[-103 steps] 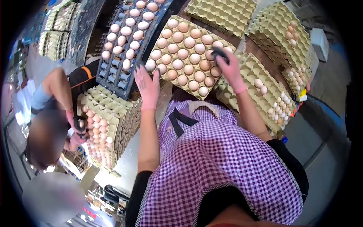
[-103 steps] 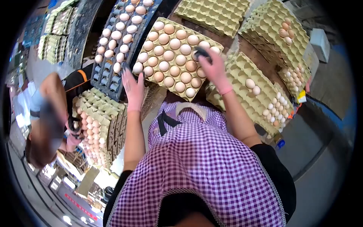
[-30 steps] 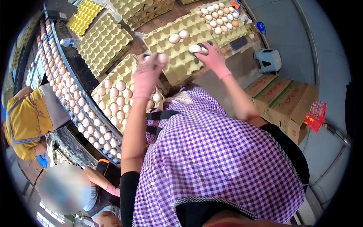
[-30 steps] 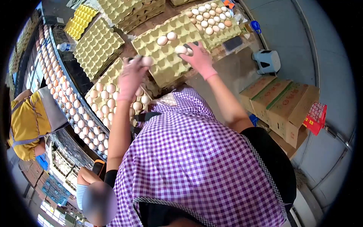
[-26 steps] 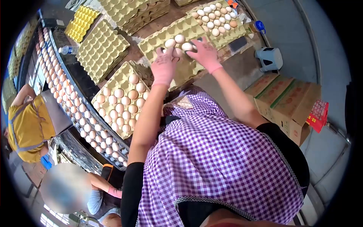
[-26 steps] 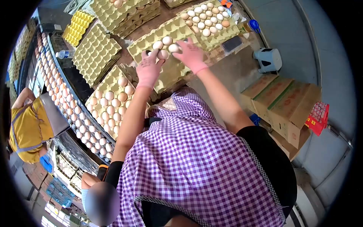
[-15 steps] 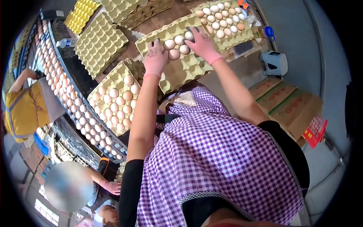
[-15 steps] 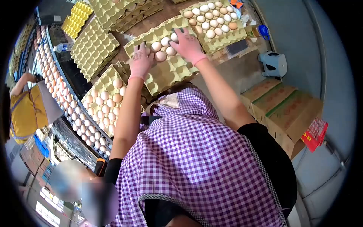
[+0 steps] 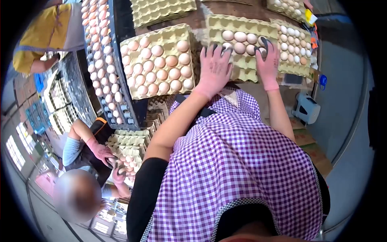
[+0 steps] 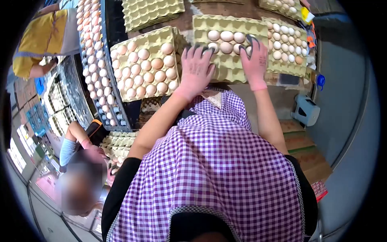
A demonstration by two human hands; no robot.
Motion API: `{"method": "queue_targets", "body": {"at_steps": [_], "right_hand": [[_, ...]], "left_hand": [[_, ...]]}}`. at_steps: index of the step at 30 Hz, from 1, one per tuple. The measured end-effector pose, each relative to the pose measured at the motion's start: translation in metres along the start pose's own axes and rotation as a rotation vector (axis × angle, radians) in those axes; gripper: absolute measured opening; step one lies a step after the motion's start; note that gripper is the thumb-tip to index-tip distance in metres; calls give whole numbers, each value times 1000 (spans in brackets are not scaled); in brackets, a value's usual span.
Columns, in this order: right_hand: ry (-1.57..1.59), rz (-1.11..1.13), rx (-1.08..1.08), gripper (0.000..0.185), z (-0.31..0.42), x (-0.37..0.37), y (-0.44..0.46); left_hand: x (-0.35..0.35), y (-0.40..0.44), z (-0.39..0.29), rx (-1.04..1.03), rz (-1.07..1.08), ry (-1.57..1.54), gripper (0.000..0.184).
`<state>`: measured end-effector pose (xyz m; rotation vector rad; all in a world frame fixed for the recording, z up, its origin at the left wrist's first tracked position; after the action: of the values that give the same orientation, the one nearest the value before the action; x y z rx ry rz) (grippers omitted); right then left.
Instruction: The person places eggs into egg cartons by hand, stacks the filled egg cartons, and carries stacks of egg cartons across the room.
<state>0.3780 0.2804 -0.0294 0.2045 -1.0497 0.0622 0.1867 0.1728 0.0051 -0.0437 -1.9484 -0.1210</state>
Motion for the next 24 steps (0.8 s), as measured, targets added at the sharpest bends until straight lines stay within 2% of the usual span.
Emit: {"method": "queue_targets", "body": {"at_steps": [2,4,6,8,10,12,14,15,17,18,19,20,21,22,24], "right_hand": [[454,340,-62,40,48,-3,-8],[416,469,139,39,95,-23,-14],[330,398,384,47,126,-65,-12],[238,317,548,49,155,-97,-10],[24,255,699,47,160,-126,-14],[57,319,676,43,159,-126,-11],[95,382,653,39,161,-121,-11],[472,472,292,35,162,-109,-17],[1183,661,-389,29,171,-79,-29],[1186,694,-338,31,155,-85,-30],[805,681,-115,36,157,-82,-31],[422,649,93,41,161,-78,-33],[41,473,273,46,167,-86,-43],[-115,602,339,45,166,-88,-50],[-151,609,316,45,164,-97,-52]], "left_hand": [[22,-46,21,34,-55,-200,43],[36,-82,50,139,-80,-152,41],[37,-103,100,197,-135,-91,45],[47,-105,136,176,-146,101,47],[47,-100,164,74,-84,138,48],[55,-101,167,36,-102,146,48],[64,-112,166,127,-196,24,49],[64,-122,163,188,-277,-69,45],[61,-141,152,179,-223,-88,42],[57,-147,147,163,-157,-97,40],[50,-148,141,92,-103,-53,36],[49,-145,134,6,-24,21,40],[45,-139,130,-16,22,46,42],[40,-131,129,-37,66,74,44],[41,-119,135,-102,145,115,43]]}}
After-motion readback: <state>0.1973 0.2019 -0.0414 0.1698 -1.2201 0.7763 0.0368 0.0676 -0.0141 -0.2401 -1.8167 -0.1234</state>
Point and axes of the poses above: each hand's wrist, its own y-axis towards the middle knuckle, its own x-axis out of the back of the hand, z = x × y, the point moved 1 cm from there along y, towards the middle knuckle, and after that the axes turned 11 degrees about -x, right-handed, at the moved point
